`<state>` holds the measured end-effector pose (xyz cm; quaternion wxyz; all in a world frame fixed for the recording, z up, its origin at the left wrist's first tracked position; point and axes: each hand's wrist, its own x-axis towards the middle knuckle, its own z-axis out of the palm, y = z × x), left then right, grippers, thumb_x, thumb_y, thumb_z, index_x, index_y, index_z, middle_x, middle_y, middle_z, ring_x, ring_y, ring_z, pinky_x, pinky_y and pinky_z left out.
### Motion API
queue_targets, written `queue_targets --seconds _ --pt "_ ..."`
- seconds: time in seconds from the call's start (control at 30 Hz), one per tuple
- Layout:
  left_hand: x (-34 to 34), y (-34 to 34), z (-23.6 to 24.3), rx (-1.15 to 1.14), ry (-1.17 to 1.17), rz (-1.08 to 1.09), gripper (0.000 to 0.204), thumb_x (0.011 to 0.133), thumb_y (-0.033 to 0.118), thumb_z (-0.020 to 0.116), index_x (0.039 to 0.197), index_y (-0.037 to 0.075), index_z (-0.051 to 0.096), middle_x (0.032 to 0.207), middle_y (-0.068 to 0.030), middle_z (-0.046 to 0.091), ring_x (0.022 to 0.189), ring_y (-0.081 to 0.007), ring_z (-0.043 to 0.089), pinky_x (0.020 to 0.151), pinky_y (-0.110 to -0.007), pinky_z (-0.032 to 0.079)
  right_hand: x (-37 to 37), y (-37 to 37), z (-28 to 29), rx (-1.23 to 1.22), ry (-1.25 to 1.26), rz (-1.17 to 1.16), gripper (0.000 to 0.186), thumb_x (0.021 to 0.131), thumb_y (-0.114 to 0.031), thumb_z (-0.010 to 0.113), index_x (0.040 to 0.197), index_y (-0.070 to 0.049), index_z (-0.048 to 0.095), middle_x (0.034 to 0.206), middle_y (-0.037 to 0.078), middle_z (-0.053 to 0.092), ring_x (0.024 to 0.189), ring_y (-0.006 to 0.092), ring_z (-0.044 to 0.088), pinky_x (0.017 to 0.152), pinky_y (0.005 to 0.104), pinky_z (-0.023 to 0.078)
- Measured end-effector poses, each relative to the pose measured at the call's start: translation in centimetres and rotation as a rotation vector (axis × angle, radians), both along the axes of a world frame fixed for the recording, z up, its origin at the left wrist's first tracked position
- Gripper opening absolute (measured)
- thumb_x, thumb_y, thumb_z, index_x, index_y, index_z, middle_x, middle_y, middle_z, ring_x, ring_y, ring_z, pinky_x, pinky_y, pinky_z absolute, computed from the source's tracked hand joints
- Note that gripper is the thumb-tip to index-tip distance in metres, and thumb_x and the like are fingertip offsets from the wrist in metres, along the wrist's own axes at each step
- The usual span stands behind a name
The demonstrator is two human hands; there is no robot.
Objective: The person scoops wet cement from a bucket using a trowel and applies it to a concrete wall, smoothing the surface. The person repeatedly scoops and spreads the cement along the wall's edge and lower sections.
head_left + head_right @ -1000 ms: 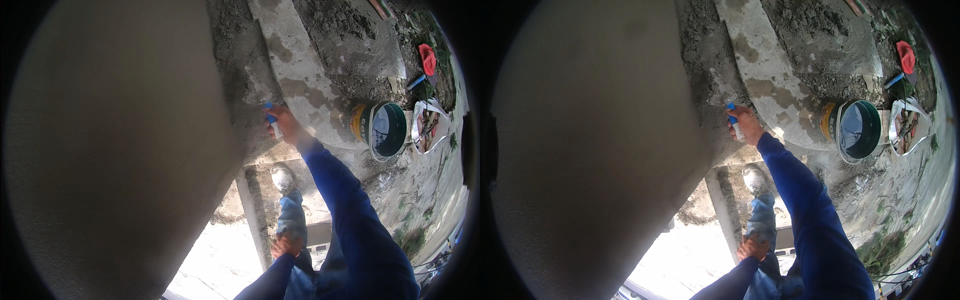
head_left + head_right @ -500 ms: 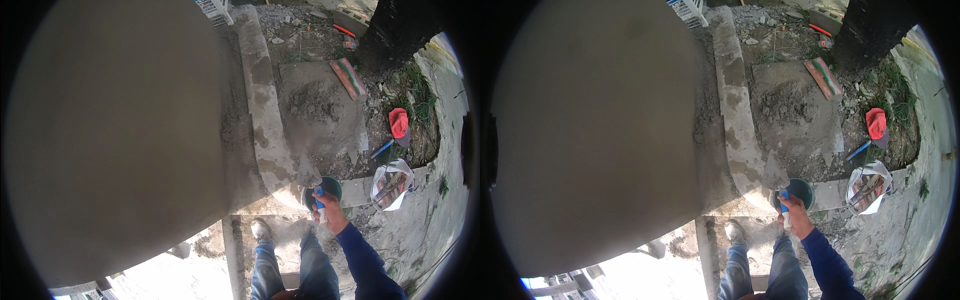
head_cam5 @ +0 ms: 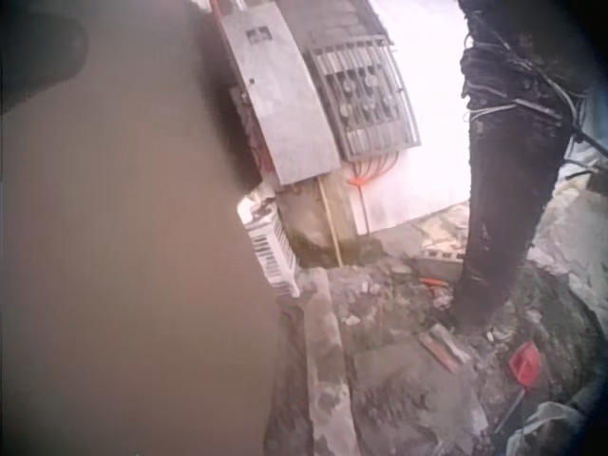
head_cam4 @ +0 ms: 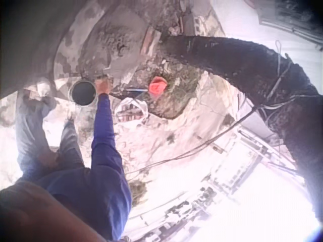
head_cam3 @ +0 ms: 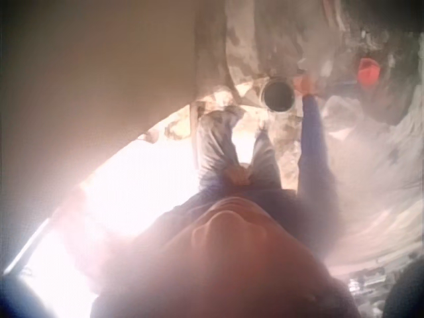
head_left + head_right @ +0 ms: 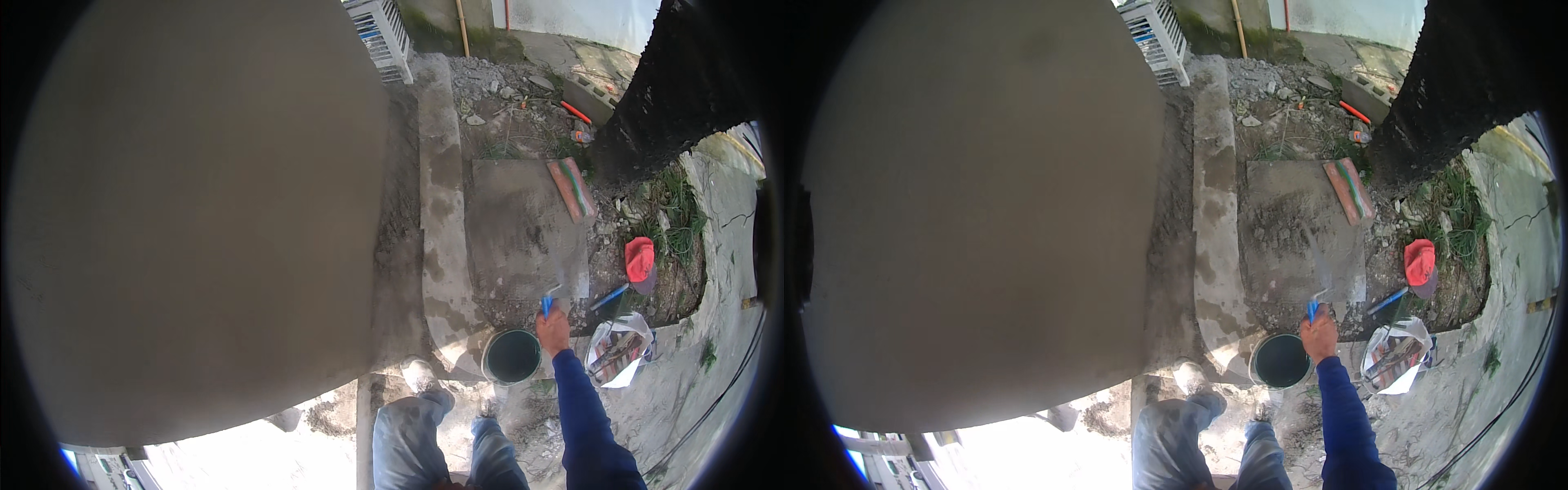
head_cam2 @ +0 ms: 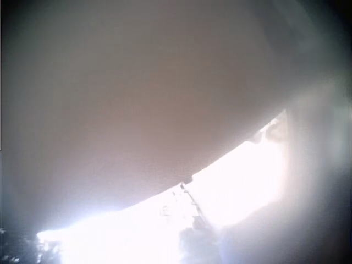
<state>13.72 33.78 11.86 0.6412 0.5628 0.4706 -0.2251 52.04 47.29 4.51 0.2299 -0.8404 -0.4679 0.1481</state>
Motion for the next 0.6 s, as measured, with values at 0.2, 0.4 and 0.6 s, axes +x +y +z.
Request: queue_targets --seconds 0.2,0.4,0.6 --pt "-3.1 4.5 -1.0 -0.026 -0.008 0.239 0.053 0.096 0.038 0.063 0.14 0.011 0.058 0.121 -0.0203 0.064 0.11 -0.0362 0.065 0.101 -0.043 0.049 -3.6 1.0 -3.7 -0.145 0.186 -0.009 0.029 0.086 -0.024 0.065 0.087 0.004 0.059 0.074 0.026 0.066 0.074 0.0461 0.068 0.068 0.0536 0.053" --pt "-2.8 3.4 3.0 -0.606 -0.071 0.391 0.052 0.097 0.038 0.062 0.14 0.01 0.058 0.12 -0.0206 0.065 0.108 -0.0364 0.066 0.1 -0.043 0.05 -7.0 -0.9 1.3 -0.582 0.746 -0.479 0.037 0.085 -0.031 0.071 0.09 0.005 0.064 0.068 0.018 0.068 0.067 0.0317 0.072 0.063 0.0467 0.055" --pt "-6.1 8.6 7.3 -0.87 0.192 0.611 0.051 0.098 0.038 0.06 0.14 0.01 0.058 0.119 -0.0209 0.066 0.106 -0.0367 0.067 0.099 -0.043 0.05 -9.4 -3.7 8.7 -0.769 0.51 -0.133 0.045 0.085 -0.032 0.073 0.099 0.01 0.067 0.073 0.022 0.07 0.06 0.0292 0.072 0.058 0.0409 0.058"
